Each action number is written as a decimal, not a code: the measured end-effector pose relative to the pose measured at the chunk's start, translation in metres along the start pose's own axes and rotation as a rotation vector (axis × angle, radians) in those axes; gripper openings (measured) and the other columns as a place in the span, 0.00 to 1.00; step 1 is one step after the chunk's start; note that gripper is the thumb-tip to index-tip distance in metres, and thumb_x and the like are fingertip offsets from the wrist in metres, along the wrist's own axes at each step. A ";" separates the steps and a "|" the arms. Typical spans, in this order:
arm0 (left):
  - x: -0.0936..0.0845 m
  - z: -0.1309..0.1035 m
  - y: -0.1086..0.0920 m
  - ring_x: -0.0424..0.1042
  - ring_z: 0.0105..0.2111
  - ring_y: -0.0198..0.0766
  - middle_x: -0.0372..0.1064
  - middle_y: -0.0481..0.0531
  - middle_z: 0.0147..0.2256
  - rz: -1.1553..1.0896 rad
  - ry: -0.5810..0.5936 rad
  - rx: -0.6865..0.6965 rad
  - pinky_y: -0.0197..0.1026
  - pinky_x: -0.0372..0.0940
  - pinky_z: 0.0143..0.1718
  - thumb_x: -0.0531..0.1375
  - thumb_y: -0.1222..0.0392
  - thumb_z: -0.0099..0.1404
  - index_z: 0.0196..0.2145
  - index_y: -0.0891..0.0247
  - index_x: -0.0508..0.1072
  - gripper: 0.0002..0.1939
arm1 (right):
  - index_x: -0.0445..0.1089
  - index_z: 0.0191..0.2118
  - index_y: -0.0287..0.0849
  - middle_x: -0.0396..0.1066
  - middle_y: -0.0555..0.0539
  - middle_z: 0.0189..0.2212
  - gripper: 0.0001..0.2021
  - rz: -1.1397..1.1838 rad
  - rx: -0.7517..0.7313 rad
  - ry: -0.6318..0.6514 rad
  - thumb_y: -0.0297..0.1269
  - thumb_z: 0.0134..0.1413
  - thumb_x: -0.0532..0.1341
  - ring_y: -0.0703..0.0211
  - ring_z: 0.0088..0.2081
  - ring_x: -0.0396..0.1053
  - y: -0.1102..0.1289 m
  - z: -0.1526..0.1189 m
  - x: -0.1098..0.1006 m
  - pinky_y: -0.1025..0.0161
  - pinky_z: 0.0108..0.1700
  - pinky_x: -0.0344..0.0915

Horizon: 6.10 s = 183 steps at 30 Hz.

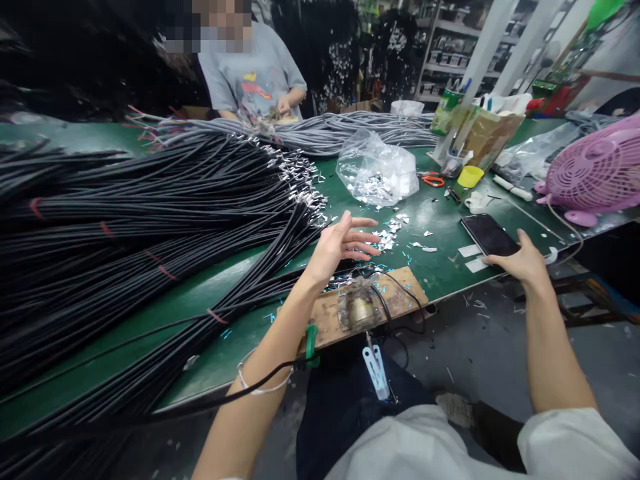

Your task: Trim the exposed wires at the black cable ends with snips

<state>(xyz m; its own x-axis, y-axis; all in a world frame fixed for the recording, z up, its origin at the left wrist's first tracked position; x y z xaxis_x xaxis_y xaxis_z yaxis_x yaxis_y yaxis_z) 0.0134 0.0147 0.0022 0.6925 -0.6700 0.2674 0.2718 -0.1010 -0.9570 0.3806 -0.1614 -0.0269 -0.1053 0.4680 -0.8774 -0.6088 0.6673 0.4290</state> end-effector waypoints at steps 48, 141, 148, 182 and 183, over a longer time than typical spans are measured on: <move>-0.074 -0.016 -0.010 0.70 0.26 0.34 0.75 0.50 0.28 1.264 -0.417 0.231 0.36 0.62 0.31 0.56 0.55 0.61 0.32 0.63 0.77 0.12 | 0.77 0.36 0.41 0.74 0.46 0.33 0.10 0.192 -1.349 0.688 0.25 0.51 0.60 0.59 0.36 0.69 0.275 -0.077 0.069 0.64 0.40 0.62; -0.034 -0.026 -0.027 0.70 0.24 0.32 0.76 0.50 0.28 1.027 -0.317 0.341 0.34 0.62 0.26 0.62 0.61 0.58 0.33 0.63 0.79 0.07 | 0.74 0.37 0.41 0.68 0.51 0.25 0.08 0.687 -1.148 0.170 0.27 0.51 0.60 0.66 0.25 0.62 0.271 -0.098 0.053 0.67 0.28 0.57; -0.026 -0.025 -0.019 0.67 0.21 0.31 0.72 0.49 0.22 1.121 -0.368 0.379 0.34 0.59 0.23 0.62 0.69 0.53 0.24 0.65 0.77 0.04 | 0.74 0.34 0.41 0.62 0.52 0.19 0.07 0.498 -1.440 -0.069 0.28 0.52 0.58 0.66 0.20 0.58 0.268 -0.113 0.053 0.65 0.22 0.50; -0.026 -0.035 -0.026 0.65 0.20 0.29 0.70 0.47 0.22 0.921 -0.607 0.511 0.33 0.59 0.23 0.62 0.60 0.58 0.25 0.64 0.75 0.07 | 0.76 0.41 0.42 0.75 0.48 0.32 0.10 0.980 -0.780 0.395 0.37 0.56 0.60 0.63 0.30 0.68 0.272 -0.118 0.057 0.63 0.33 0.65; -0.028 -0.034 -0.027 0.64 0.19 0.28 0.70 0.47 0.21 0.872 -0.571 0.456 0.33 0.58 0.22 0.62 0.58 0.59 0.26 0.64 0.75 0.08 | 0.76 0.41 0.42 0.75 0.48 0.32 0.10 0.969 -0.786 0.392 0.37 0.56 0.60 0.63 0.30 0.68 0.271 -0.117 0.056 0.63 0.33 0.65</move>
<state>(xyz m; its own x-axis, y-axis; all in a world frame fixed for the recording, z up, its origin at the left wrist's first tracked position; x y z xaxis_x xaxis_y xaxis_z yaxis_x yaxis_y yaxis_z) -0.0358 0.0113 0.0167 0.9361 0.0639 -0.3460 -0.3148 0.5910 -0.7427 0.1172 -0.0217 0.0148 -0.8966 0.2767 -0.3458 -0.4365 -0.4200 0.7956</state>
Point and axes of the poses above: each hand's wrist, its own z-axis towards the middle knuckle, its own x-axis out of the palm, y = z × x, the point moved 2 cm from there along z, towards the middle knuckle
